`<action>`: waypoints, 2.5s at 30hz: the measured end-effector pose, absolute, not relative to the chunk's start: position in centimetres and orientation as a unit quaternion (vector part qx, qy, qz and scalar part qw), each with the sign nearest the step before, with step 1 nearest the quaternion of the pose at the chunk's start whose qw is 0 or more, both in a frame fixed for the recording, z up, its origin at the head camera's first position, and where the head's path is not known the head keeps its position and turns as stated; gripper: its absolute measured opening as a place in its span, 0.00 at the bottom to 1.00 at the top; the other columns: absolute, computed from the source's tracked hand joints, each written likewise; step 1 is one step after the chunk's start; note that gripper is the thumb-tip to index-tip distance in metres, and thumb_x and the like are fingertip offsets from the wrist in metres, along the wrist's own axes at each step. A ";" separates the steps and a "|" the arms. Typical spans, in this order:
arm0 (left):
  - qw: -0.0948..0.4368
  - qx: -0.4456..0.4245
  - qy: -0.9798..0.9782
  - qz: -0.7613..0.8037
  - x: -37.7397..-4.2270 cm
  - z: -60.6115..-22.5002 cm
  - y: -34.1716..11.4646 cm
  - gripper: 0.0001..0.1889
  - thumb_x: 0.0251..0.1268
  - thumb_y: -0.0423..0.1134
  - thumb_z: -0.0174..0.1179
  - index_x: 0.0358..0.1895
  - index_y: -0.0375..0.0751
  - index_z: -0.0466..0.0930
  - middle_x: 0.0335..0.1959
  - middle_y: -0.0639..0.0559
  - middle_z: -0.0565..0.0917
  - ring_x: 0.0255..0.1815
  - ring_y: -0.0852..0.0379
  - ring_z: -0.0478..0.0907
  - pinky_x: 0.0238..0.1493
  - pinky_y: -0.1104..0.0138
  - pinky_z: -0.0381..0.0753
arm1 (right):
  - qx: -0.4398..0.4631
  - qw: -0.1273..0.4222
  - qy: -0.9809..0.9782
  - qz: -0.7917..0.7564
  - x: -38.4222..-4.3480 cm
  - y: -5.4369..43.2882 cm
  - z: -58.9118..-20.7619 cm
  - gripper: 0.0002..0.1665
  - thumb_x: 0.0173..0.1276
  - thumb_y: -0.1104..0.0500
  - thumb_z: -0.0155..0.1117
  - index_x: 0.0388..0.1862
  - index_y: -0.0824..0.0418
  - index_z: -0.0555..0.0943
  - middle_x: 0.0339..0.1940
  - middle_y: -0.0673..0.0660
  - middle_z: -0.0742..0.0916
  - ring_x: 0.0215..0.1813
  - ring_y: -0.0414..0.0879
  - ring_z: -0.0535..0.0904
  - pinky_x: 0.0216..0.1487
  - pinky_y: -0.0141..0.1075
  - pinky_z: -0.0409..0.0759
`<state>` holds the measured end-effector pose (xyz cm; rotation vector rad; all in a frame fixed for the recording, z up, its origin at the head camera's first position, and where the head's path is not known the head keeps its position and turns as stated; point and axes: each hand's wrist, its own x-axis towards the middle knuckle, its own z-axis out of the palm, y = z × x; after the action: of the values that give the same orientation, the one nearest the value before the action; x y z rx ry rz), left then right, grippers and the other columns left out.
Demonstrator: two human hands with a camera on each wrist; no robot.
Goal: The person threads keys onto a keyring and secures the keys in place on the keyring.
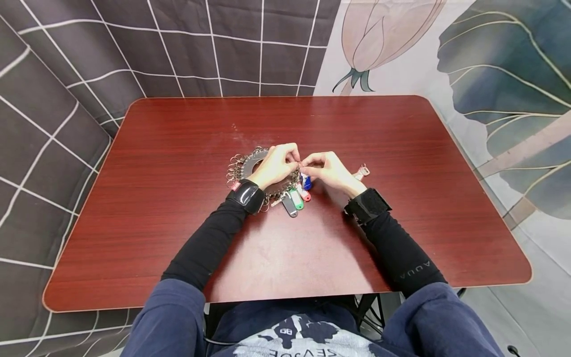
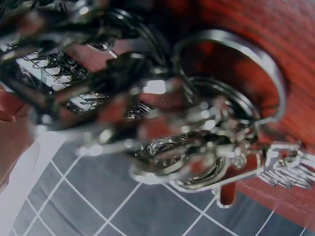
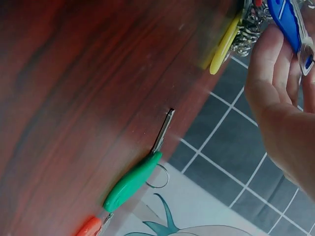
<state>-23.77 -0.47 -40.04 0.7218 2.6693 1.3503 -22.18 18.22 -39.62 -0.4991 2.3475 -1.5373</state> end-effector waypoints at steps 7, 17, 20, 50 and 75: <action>0.010 0.257 0.862 0.437 -23.7 -39.9 -0.4 0.03 0.53 0.27 0.58 0.28 0.39 0.77 0.26 0.46 0.86 0.28 0.58 0.80 0.32 0.72 0.72 | -0.190 0.117 0.842 -0.491 -22.3 18.3 -39.4 0.13 0.66 0.60 0.63 0.42 0.69 0.84 0.38 0.66 0.87 0.31 0.39 0.80 0.38 0.34 0.81; -0.020 0.286 0.851 0.441 -23.6 -40.1 -0.4 0.05 0.51 0.24 0.56 0.27 0.38 0.77 0.26 0.46 0.85 0.28 0.56 0.80 0.33 0.70 0.76 | -0.189 0.115 0.845 -0.487 -22.4 18.6 -39.6 0.13 0.67 0.60 0.62 0.42 0.70 0.85 0.38 0.67 0.87 0.28 0.41 0.81 0.37 0.36 0.80; -0.023 0.289 0.850 0.441 -23.5 -40.2 -0.4 0.06 0.52 0.24 0.56 0.28 0.38 0.78 0.26 0.47 0.85 0.28 0.57 0.79 0.33 0.71 0.75 | -0.186 0.118 0.844 -0.489 -22.4 18.6 -39.5 0.13 0.67 0.61 0.61 0.42 0.69 0.85 0.38 0.66 0.87 0.28 0.42 0.82 0.38 0.37 0.81; -0.056 0.261 0.879 0.396 -23.0 -39.6 0.6 0.05 0.49 0.25 0.55 0.26 0.39 0.77 0.22 0.49 0.82 0.26 0.57 0.76 0.34 0.67 0.70 | -0.120 0.021 0.859 -0.497 -21.2 17.6 -39.4 0.08 0.60 0.64 0.67 0.33 0.70 0.84 0.30 0.66 0.88 0.25 0.32 0.78 0.30 0.23 0.75; -0.033 0.201 0.881 0.428 -22.3 -40.6 0.7 0.04 0.47 0.28 0.58 0.25 0.41 0.77 0.20 0.48 0.82 0.24 0.58 0.75 0.26 0.71 0.68 | -0.123 -0.016 0.865 -0.486 -20.2 17.1 -40.1 0.04 0.56 0.66 0.67 0.29 0.67 0.82 0.27 0.61 0.87 0.26 0.33 0.76 0.31 0.23 0.73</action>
<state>-22.30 0.73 -40.62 0.6465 2.8265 1.3726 -20.19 17.10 -40.11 -0.3899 2.7447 -1.5438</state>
